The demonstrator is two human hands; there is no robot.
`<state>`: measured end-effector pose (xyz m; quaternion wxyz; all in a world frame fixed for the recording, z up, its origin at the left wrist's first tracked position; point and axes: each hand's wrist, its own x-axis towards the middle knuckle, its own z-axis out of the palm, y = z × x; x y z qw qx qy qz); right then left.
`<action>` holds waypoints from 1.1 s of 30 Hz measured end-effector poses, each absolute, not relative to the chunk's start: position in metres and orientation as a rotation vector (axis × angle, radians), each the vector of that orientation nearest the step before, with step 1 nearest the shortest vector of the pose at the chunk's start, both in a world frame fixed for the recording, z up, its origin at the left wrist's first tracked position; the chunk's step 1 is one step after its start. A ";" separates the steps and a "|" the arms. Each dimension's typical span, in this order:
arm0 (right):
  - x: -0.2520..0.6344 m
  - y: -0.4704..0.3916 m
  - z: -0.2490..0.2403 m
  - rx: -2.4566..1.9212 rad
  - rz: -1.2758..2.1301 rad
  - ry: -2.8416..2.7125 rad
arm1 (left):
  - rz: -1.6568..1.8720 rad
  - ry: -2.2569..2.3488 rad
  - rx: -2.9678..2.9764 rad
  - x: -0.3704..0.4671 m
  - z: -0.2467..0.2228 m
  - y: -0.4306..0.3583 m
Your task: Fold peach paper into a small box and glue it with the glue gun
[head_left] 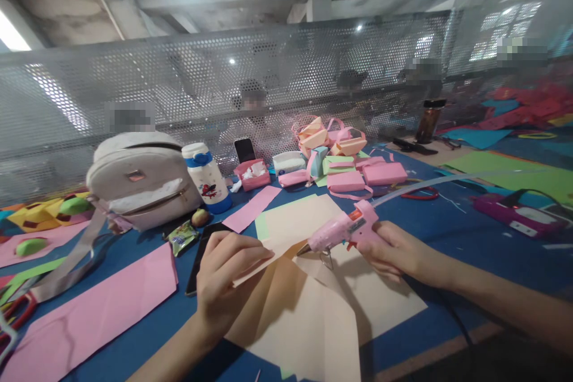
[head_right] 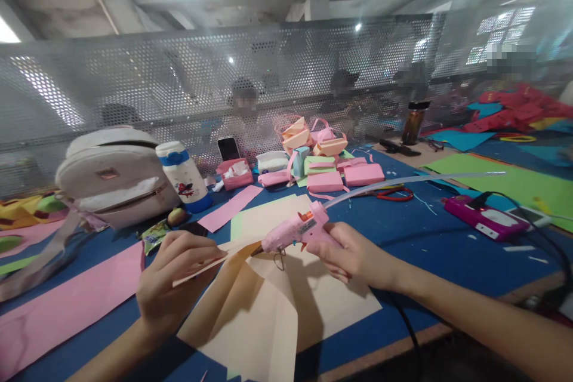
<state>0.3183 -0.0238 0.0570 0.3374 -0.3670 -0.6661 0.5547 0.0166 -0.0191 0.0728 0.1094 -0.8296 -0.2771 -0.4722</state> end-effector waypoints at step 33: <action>0.332 -0.030 0.077 -1.234 0.704 -2.039 | -1.379 -0.801 -2.454 0.015 0.070 -0.017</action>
